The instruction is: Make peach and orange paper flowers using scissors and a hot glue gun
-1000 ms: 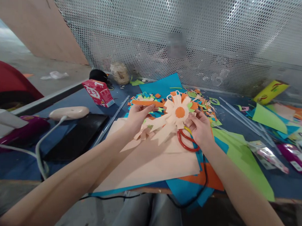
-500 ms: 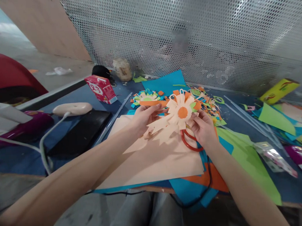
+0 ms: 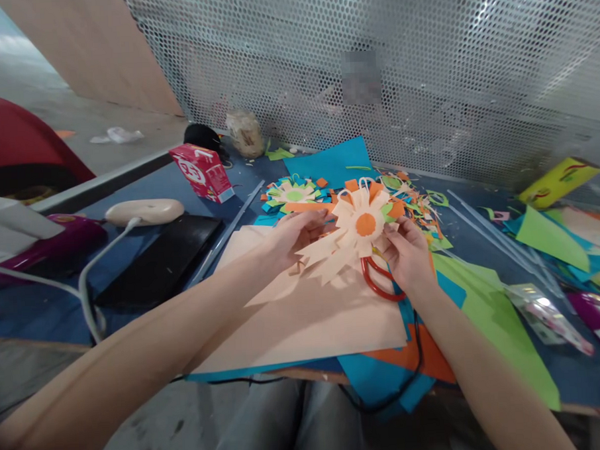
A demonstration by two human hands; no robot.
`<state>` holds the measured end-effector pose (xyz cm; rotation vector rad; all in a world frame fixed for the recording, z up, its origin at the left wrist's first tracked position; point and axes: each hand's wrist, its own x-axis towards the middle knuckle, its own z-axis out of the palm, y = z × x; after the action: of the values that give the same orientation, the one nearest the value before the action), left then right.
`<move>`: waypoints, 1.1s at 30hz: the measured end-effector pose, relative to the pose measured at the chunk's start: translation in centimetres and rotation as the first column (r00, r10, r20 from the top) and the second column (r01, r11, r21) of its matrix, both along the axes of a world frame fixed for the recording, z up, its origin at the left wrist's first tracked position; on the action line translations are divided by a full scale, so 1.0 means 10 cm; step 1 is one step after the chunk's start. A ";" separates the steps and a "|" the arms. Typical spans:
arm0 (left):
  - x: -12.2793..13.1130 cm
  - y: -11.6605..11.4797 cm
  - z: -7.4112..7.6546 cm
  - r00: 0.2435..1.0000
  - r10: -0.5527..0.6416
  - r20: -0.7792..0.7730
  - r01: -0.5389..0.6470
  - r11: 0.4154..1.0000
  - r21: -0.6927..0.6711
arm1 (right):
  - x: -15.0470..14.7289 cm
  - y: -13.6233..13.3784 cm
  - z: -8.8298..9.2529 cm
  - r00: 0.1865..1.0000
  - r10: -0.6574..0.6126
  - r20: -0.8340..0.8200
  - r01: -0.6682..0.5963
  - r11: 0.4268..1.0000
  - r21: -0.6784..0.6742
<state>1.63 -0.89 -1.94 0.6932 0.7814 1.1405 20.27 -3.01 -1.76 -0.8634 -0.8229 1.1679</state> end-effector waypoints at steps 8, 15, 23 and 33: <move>0.01 0.01 -0.01 0.999 -0.007 -0.038 0.008 0.999 0.042 | 0.01 0.00 0.00 1.000 -0.015 0.011 0.015 1.000 0.006; 0.00 0.00 0.02 1.000 0.010 -0.030 -0.007 0.997 0.079 | 0.01 -0.01 0.01 1.000 -0.028 -0.013 0.028 1.000 0.003; 0.00 0.00 0.02 0.999 0.003 -0.039 0.001 0.993 0.122 | 0.01 -0.02 0.02 1.000 -0.020 0.002 0.020 0.999 0.036; 0.00 -0.01 0.04 1.000 0.020 -0.024 -0.017 0.992 0.122 | -0.02 -0.04 0.04 0.999 -0.040 0.037 0.038 0.998 0.053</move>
<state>1.62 -1.03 -1.55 0.8052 0.7454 1.2053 20.08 -3.45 -1.37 -0.8573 -0.8605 1.0942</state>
